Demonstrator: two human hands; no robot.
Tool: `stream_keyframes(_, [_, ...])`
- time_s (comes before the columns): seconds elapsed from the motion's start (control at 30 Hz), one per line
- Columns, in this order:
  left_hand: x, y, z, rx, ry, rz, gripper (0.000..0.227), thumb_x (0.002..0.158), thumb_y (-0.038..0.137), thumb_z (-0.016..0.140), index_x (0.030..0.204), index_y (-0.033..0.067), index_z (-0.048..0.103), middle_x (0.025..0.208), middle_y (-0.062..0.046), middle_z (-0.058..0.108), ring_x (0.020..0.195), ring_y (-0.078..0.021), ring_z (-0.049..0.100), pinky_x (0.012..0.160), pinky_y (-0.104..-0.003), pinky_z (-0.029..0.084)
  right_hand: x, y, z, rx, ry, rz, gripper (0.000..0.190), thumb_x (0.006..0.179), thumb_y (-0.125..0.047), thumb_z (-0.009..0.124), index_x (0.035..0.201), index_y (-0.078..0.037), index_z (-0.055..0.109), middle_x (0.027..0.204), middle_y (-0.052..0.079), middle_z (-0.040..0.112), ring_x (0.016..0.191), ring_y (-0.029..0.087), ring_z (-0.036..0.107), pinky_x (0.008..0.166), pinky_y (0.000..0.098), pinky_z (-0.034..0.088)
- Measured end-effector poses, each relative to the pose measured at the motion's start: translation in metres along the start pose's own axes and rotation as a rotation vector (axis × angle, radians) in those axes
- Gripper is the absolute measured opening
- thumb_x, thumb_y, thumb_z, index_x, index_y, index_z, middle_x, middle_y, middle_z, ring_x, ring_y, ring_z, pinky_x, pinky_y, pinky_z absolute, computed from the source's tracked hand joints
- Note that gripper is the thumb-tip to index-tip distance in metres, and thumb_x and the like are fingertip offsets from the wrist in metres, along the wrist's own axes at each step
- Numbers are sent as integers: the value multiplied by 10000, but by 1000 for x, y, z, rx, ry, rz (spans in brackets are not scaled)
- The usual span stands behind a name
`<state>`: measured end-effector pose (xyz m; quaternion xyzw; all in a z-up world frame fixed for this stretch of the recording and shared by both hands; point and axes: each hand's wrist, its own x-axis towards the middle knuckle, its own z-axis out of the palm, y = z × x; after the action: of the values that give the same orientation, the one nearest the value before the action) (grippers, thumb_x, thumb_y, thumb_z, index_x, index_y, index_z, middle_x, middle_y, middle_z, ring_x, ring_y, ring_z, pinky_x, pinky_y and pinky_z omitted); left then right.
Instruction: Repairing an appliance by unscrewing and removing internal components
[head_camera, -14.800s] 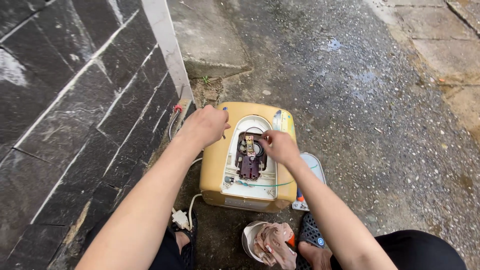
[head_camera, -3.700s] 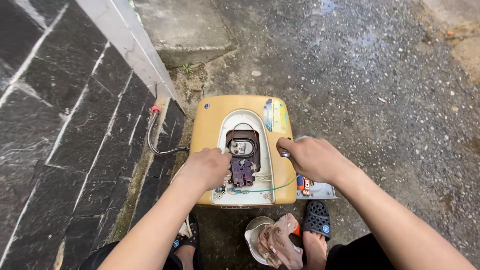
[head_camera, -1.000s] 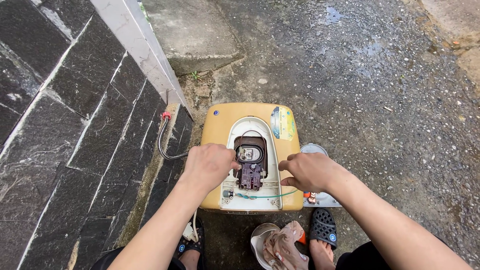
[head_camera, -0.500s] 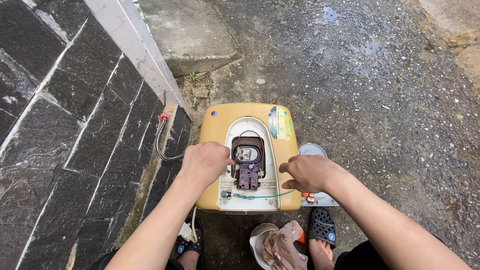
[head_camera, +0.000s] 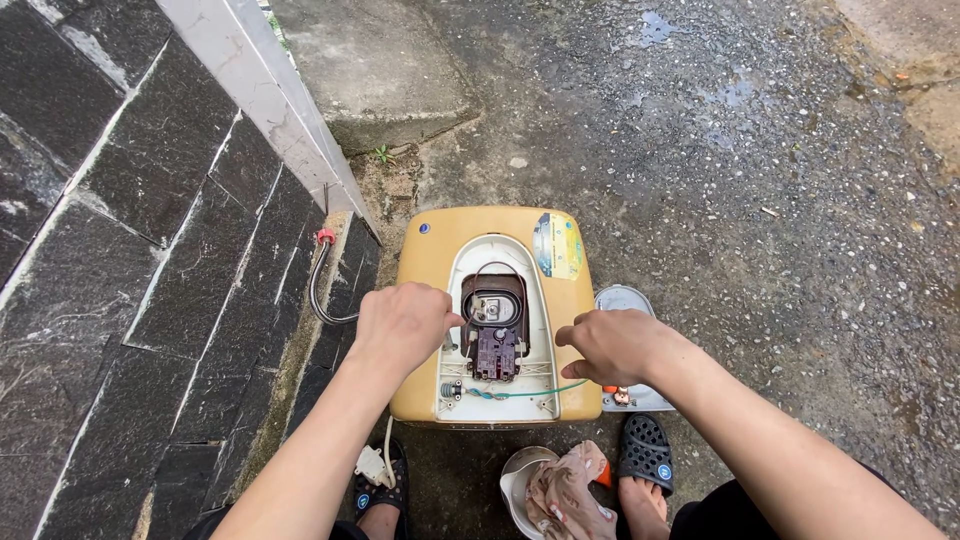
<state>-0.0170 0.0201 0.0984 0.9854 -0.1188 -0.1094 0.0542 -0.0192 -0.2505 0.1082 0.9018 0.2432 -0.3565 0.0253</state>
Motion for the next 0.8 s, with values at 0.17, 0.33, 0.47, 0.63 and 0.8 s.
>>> stream_keyframes(0.17, [-3,2,-3,20,3,14,231,945,406,657,905,219,787,814,-27,728,882,-297,746,809,-432,594,5,-1,3,9,-7,-4,464,976,-511,587,1339,-228,633,1149,111,711,1117,378,701,967,546,571])
stream_keyframes(0.33, [4,3,1,-73,-43,-28,253,963,395,625,947,197,782,864,-64,739,898,-337,747,816,-463,599,22,2,13,5,-37,2,460,979,-525,584,1336,-241,638,1145,89,712,1107,353,706,958,532,576])
stream_keyframes(0.47, [10,-2,12,-53,-70,-8,260,957,392,620,946,189,781,846,-65,736,885,-331,752,795,-457,605,38,5,22,-19,-42,-1,420,995,-494,569,1323,-244,649,1128,88,713,1100,351,707,952,528,576])
stream_keyframes(0.63, [37,-26,64,72,-151,-18,212,915,342,610,855,197,751,767,-27,719,842,-308,759,713,-459,604,71,13,27,-42,201,10,256,989,-380,571,1124,-211,709,985,57,722,964,345,741,844,509,617])
stream_keyframes(0.8, [36,-20,49,45,-224,-2,188,904,210,588,846,174,763,809,-60,751,878,-331,768,742,-469,613,129,21,49,-58,309,-6,217,957,-374,602,1032,-214,727,947,24,712,922,332,750,806,491,623])
